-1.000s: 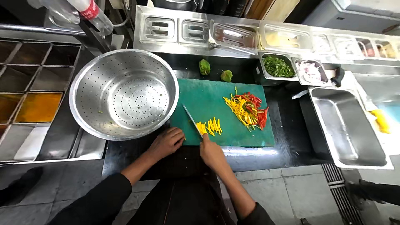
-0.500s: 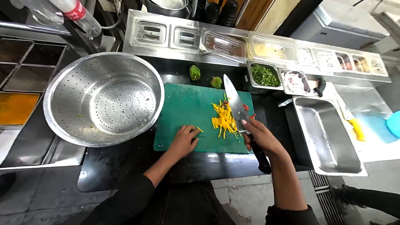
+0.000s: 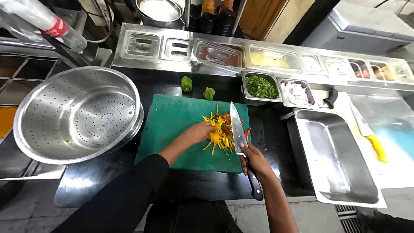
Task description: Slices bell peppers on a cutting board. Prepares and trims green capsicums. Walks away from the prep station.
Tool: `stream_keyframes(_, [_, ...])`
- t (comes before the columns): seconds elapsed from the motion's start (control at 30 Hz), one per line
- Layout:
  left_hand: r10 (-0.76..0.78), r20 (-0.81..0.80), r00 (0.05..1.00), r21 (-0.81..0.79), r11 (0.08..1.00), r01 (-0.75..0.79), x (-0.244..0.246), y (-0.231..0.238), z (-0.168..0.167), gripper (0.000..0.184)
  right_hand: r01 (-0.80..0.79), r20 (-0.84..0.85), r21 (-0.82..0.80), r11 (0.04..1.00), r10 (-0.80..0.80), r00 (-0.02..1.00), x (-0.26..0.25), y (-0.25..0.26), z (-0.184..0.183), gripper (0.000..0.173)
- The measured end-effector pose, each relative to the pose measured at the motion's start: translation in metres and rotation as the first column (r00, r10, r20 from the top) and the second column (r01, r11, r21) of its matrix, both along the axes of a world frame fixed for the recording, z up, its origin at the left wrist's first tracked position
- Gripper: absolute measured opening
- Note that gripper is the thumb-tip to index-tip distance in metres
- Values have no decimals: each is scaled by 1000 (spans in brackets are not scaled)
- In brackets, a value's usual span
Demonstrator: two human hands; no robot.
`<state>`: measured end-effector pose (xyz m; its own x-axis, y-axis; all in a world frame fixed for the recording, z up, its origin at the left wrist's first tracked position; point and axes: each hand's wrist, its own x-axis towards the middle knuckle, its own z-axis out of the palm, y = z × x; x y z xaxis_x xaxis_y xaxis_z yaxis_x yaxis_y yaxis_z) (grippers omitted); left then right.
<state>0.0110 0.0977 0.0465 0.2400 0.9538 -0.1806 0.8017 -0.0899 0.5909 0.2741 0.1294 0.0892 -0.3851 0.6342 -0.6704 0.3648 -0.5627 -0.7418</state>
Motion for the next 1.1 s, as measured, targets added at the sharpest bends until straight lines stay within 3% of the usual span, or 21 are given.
stream_keyframes(0.1, [149, 133, 980, 36, 987, -155, -8, -7, 6, 17, -25, -37, -18, 1000, 25, 999, 13, 3, -5, 29])
stream_keyframes(0.2, [362, 327, 873, 7, 923, -385, -11, -24, 16, 20, -58, -77, -48, 997, 54, 996, 21, 0, -8, 28])
stream_keyframes(0.33, [570, 540, 619, -247, 811, -531, -3, -40, 34, 27, -147, -111, -44, 988, 142, 984, 26, -2, -11, 26])
stream_keyframes(0.47, [655, 705, 272, -477, 721, -503, -2, -50, 34, 38, -208, -108, -30, 978, 204, 973, 19, 1, -16, 24])
stream_keyframes(0.57, [648, 751, 127, -546, 718, -432, -3, -55, 32, 40, -246, -100, -25, 969, 242, 965, 15, 3, -18, 25])
stream_keyframes(0.73, [715, 686, 133, -562, 638, -527, -2, -59, 26, 35, -313, -94, -11, 950, 311, 946, 9, 2, -20, 25])
stream_keyframes(0.83, [770, 522, 367, -401, 601, -691, -1, -64, 20, 25, -369, -56, 4, 929, 368, 928, 7, -1, -22, 26])
stream_keyframes(0.9, [802, 410, 434, -333, 575, -747, -3, -67, 19, 27, -396, -38, 10, 918, 396, 918, 7, -3, -24, 26])
stream_keyframes(1.03, [817, 463, 342, -427, 545, -722, -13, -78, 18, 34, -491, 22, 17, 871, 491, 871, 7, -9, -26, 30])
stream_keyframes(1.1, [821, 501, 275, -401, 501, -767, -15, -84, 21, 31, -590, 114, 34, 806, 584, 804, 10, -18, -26, 38])
